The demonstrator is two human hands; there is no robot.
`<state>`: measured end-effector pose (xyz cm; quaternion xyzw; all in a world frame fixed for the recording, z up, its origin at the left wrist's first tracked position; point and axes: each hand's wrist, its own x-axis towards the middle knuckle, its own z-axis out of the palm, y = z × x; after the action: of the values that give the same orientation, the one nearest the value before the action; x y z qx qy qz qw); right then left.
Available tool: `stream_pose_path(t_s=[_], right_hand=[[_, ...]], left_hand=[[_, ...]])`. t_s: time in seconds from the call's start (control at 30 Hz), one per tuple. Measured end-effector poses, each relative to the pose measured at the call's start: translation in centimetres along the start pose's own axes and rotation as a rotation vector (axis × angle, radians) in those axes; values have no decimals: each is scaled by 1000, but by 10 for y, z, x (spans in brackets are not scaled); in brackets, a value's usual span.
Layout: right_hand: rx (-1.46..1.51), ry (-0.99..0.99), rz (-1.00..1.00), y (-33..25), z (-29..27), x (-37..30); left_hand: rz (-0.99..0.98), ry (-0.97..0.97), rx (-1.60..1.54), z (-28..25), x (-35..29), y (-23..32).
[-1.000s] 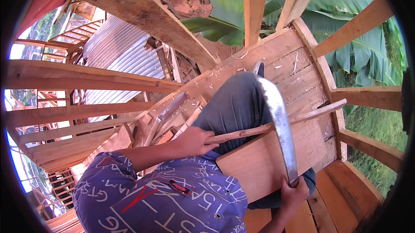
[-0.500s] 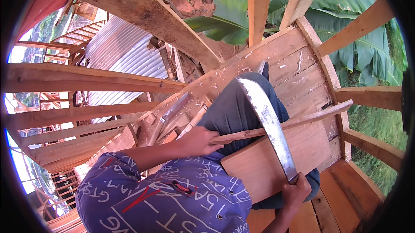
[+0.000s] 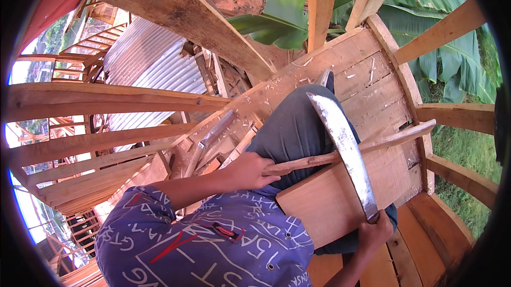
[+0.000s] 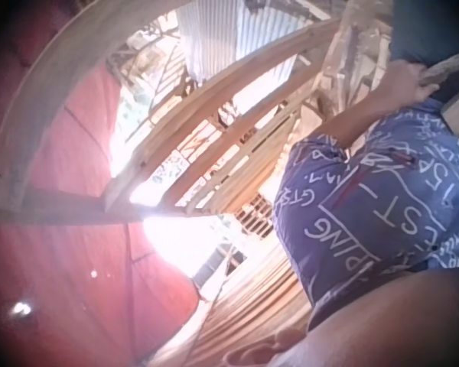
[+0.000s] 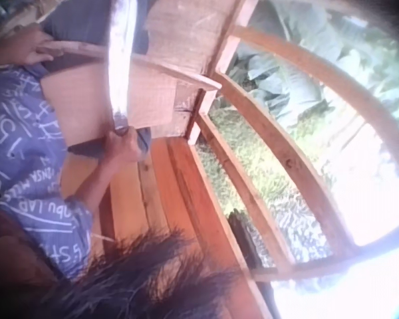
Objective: The person sits on a wooden platform and uses a hand saw to cut a small wooden stick. They then switch to a knife to shave and smooth the stick, holding it against their leg for stability. The person continues to refine the stick's shape with the knife.
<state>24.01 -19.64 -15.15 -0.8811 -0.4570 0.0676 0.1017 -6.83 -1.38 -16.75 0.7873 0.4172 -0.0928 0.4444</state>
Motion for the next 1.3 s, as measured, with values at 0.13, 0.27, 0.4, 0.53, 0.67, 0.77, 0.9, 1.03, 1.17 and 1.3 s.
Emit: stream_pose_path(t_s=[0.13,0.27,0.4,0.53,0.67,0.77,0.9,1.03,1.17,1.3], right_hand=[[-24,-13,-37,-12,-3,-3],[-102,4,125,6,-6,0],[37,-1,28,-7,-4,-8],[-44,20,52,-3,-5,-8],[-49,52,99,12,-3,-10],[13,0,46,-4,-1,-13],[-111,31,27,3,-1,-11],[-126,22,92,17,-1,-13],[-20,22,46,-10,-4,-12],[-143,67,132,10,-3,-10]], left_hand=[[13,14,7,3,0,-4],[23,14,13,-1,1,1],[24,13,-1,2,0,-2],[7,-1,-7,1,-1,-2],[10,8,47,0,3,2],[0,-1,14,1,3,2],[12,-2,20,1,2,0],[38,37,65,3,4,1],[42,35,35,5,1,-3],[58,69,47,3,3,0]])
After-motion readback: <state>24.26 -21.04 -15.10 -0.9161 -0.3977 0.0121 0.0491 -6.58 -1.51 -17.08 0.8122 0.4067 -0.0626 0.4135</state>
